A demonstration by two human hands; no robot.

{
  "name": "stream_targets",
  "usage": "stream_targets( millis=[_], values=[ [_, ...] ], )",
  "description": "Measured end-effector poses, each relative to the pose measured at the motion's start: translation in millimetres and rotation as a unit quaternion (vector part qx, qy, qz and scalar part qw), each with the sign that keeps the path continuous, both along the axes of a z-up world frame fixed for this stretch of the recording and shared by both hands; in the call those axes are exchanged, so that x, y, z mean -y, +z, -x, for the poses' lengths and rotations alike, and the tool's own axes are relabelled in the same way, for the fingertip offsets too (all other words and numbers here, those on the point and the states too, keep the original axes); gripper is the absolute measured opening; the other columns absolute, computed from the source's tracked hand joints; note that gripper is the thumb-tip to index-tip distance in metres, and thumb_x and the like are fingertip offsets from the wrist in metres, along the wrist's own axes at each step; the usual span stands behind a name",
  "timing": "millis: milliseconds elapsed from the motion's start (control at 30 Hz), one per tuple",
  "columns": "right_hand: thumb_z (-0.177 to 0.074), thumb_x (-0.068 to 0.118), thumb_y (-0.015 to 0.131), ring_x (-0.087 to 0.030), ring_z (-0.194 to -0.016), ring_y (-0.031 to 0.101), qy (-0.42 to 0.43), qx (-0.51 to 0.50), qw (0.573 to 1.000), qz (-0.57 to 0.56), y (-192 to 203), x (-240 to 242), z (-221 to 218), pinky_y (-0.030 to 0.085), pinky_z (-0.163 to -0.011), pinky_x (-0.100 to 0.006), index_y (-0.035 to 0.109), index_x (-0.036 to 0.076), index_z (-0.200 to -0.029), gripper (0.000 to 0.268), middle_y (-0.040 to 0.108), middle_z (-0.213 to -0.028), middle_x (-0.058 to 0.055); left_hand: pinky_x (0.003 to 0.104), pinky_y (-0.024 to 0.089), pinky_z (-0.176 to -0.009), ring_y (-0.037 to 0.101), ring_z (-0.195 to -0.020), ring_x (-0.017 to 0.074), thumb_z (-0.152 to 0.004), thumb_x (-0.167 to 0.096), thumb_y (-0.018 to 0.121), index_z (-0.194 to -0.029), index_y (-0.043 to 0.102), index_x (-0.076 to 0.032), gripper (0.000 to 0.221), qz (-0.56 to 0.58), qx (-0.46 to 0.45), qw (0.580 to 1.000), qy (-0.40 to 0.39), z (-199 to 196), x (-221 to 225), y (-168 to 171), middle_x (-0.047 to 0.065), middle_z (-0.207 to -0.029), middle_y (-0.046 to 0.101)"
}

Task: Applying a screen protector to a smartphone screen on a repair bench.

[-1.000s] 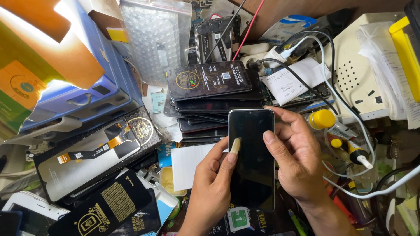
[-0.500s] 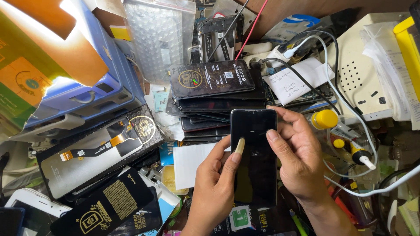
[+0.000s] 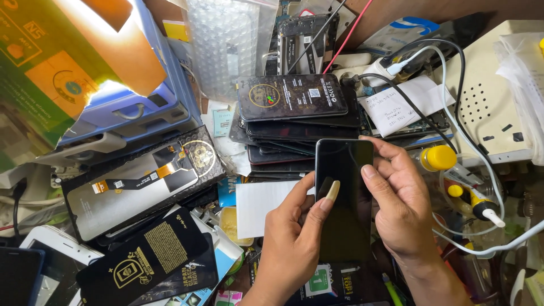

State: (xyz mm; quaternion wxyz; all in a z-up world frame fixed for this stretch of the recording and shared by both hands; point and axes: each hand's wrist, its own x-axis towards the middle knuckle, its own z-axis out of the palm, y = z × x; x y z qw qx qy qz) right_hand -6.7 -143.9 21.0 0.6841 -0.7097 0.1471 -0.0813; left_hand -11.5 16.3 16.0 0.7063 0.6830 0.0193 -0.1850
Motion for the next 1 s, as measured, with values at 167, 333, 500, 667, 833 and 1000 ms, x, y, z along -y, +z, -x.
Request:
stream_targets(
  millis=[167, 333, 500, 667, 833, 1000],
  values=[
    [-0.096, 0.008, 0.050, -0.024, -0.111, 0.069, 0.001, 0.005, 1.000, -0.025, -2, -2, -1, 0.054, -0.102, -0.034, 0.051, -0.001, -0.142, 0.046, 0.071, -0.120, -0.022, 0.025, 0.033, -0.050, 0.035, -0.054, 0.0076, -0.098, -0.022, 0.059, -0.137, 0.068, -0.019, 0.039, -0.001, 0.022, 1.000, -0.004, 1, -2, 6, -0.005, -0.069, 0.056],
    [-0.096, 0.008, 0.050, -0.025, -0.113, 0.068, -0.002, 0.004, 0.999, -0.033, -2, -3, -1, 0.054, -0.102, -0.034, 0.050, -0.003, -0.141, 0.046, 0.070, -0.123, -0.023, 0.026, 0.031, -0.049, 0.033, -0.053, 0.0081, -0.099, -0.020, 0.059, -0.138, 0.067, -0.018, 0.040, 0.001, 0.037, 0.999, -0.008, 2, -2, 6, -0.005, -0.067, 0.054],
    [-0.097, 0.009, 0.050, -0.023, -0.108, 0.068, -0.004, -0.002, 0.999, -0.031, -1, -4, 0, 0.054, -0.096, -0.031, 0.051, -0.001, -0.144, 0.048, 0.071, -0.119, -0.020, 0.024, 0.034, -0.050, 0.035, -0.054, 0.0072, -0.099, -0.024, 0.058, -0.135, 0.069, -0.018, 0.039, 0.013, 0.008, 1.000, -0.002, 1, -2, 5, -0.005, -0.072, 0.063],
    [-0.100, 0.015, 0.048, -0.021, -0.110, 0.069, -0.005, -0.015, 1.000, -0.008, 13, -8, 4, 0.053, -0.102, -0.030, 0.052, 0.002, -0.149, 0.051, 0.072, -0.119, -0.016, 0.023, 0.041, -0.062, 0.050, -0.067, 0.0058, -0.098, -0.030, 0.058, -0.141, 0.066, -0.009, 0.048, 0.116, -0.054, 0.992, 0.014, -4, -3, -10, -0.002, -0.076, 0.061],
    [-0.099, 0.018, 0.048, -0.023, -0.099, 0.069, 0.018, -0.019, 0.999, -0.037, 20, -12, 13, 0.056, -0.085, -0.031, 0.045, -0.001, -0.155, 0.058, 0.069, -0.122, -0.019, 0.022, 0.048, -0.071, 0.056, -0.076, 0.0053, -0.099, -0.031, 0.059, -0.137, 0.065, -0.005, 0.047, 0.203, -0.066, 0.976, 0.046, -1, -3, -22, 0.000, -0.084, 0.066],
    [-0.096, 0.019, 0.048, -0.028, -0.114, 0.068, 0.015, -0.007, 1.000, -0.007, 26, -14, 26, 0.056, -0.100, -0.036, 0.046, -0.003, -0.147, 0.056, 0.067, -0.131, -0.023, 0.019, 0.034, -0.050, 0.038, -0.059, 0.0026, -0.098, -0.036, 0.059, -0.138, 0.061, -0.009, 0.048, 0.206, -0.023, 0.977, 0.049, 6, -3, -21, -0.009, -0.070, 0.046]
  ],
)
